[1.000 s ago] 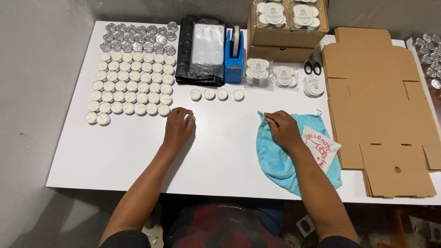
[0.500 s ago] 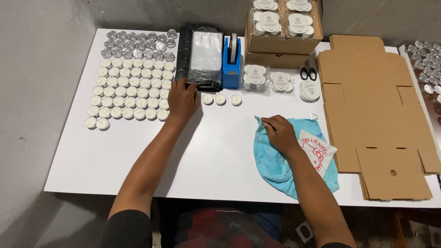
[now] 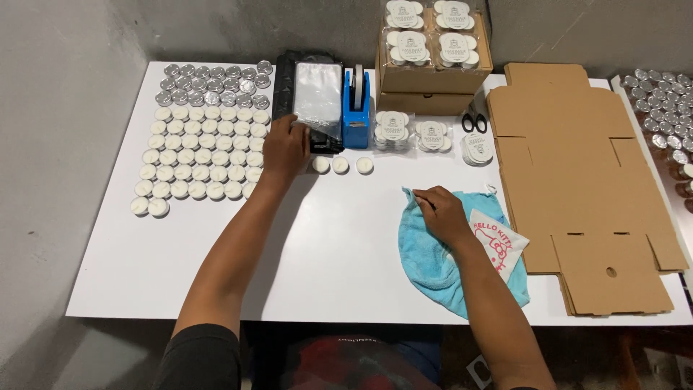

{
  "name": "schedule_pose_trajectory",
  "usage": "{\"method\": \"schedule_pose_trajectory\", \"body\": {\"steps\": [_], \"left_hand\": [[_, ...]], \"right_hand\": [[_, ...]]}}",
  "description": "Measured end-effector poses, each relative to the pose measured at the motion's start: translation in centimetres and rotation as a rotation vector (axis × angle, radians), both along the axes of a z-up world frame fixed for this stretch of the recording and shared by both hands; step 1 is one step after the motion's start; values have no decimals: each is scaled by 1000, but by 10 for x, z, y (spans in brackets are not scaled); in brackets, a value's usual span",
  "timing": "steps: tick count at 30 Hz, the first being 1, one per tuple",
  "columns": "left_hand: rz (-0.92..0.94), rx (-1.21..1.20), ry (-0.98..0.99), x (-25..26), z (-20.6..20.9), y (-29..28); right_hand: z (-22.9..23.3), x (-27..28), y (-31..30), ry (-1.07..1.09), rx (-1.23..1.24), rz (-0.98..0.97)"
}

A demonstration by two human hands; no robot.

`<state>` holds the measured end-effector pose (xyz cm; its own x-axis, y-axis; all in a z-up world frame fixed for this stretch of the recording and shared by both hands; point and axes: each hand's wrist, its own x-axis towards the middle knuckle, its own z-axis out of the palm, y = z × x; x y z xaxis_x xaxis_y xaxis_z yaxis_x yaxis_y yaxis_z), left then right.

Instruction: Packing small tealight candles into plastic bags on a production table.

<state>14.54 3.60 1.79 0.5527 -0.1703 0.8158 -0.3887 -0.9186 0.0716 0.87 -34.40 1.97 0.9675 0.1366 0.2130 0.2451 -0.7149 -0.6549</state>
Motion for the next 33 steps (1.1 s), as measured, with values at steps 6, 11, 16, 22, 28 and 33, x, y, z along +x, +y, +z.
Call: {"method": "schedule_pose_trajectory", "body": {"steps": [6, 11, 16, 22, 28, 33], "left_hand": [[-7, 51, 251, 1, -10, 17], [-1, 97, 370, 0, -2, 19], [85, 260, 237, 3, -2, 14], [24, 415, 91, -1, 13, 6], [119, 327, 83, 7, 14, -7], [176, 351, 260, 15, 8, -13]], "right_hand": [[-3, 3, -6, 37, 37, -38], [1, 2, -5, 45, 42, -40], [-4, 2, -8, 46, 49, -23], [-4, 4, -8, 18, 35, -20], [-5, 4, -8, 35, 27, -7], [-9, 4, -10, 38, 25, -10]]}}
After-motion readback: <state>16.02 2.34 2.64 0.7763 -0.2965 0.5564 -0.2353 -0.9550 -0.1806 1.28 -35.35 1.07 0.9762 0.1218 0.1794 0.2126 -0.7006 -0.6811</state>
